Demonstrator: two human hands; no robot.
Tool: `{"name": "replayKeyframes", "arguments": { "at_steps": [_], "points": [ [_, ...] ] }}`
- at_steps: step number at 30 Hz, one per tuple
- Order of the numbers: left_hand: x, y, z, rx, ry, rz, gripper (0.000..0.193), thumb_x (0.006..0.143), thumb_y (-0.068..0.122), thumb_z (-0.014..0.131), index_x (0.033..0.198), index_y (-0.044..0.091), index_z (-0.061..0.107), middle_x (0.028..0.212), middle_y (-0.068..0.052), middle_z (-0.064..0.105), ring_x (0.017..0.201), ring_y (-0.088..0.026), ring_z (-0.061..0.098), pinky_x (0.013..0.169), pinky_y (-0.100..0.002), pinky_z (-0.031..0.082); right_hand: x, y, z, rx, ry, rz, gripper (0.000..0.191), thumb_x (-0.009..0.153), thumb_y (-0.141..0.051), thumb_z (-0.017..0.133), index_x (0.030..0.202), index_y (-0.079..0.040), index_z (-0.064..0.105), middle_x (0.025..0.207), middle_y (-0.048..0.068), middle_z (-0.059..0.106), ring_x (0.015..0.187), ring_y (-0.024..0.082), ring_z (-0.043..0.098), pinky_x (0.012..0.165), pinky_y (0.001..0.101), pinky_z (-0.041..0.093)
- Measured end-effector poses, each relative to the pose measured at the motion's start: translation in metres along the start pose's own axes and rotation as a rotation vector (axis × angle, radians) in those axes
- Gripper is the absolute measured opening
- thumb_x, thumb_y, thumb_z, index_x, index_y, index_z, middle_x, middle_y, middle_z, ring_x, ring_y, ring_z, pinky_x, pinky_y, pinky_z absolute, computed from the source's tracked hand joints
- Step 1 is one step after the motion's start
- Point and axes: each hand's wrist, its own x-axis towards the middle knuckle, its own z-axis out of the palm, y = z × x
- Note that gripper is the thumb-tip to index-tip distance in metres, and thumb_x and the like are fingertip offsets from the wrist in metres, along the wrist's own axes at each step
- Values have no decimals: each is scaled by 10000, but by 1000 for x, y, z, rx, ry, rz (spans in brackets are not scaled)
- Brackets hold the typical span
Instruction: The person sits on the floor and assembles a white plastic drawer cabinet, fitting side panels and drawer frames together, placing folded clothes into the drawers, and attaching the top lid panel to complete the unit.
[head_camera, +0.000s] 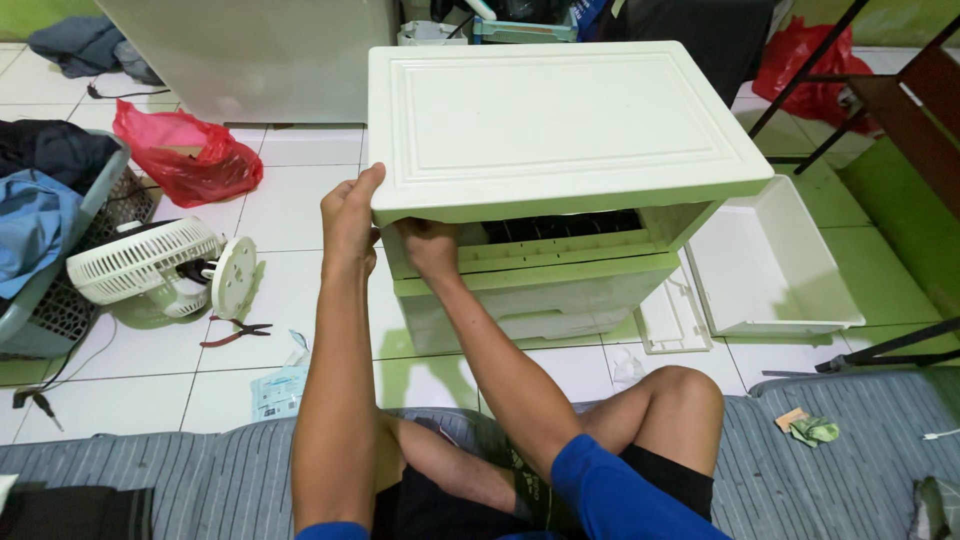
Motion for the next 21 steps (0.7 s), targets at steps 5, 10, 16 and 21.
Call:
{"name": "replayKeyframes", "arguments": {
  "at_steps": [5, 10, 16, 21],
  "points": [
    [2, -1, 0, -2, -31, 2, 446, 841, 409, 720, 1077, 40, 634, 926, -66, 676, 821, -176, 609, 690, -363, 466, 11, -5, -8, -40, -8, 112, 314, 872, -39, 766, 1171, 15, 688, 1090, 85, 729, 988, 187, 690, 832, 346, 588],
    [-1, -5, -2, 22, -11, 16, 415, 879, 376, 716, 1092, 28, 649, 909, -57, 668, 777, -148, 599, 662, -327, 475, 14, -2, -11, -91, -23, 151, 346, 858, -45, 783, 1187, 2, 688, 1098, 78, 722, 994, 190, 682, 840, 351, 584],
    [3, -12, -5, 37, 16, 122, 364, 895, 315, 743, 1022, -22, 690, 868, -50, 657, 714, -113, 562, 581, -278, 454, 5, -6, -16, 11, -59, 154, 343, 845, -6, 770, 1176, 6, 682, 1104, 68, 706, 998, 181, 672, 856, 350, 578],
    [4, -10, -7, 88, 40, 129, 401, 890, 318, 753, 1011, -62, 709, 864, -72, 681, 729, -120, 589, 608, -274, 489, -9, -13, -3, -4, 38, 64, 262, 858, 59, 727, 1119, 52, 716, 1076, 91, 749, 992, 201, 713, 886, 341, 584]
  ]
}}
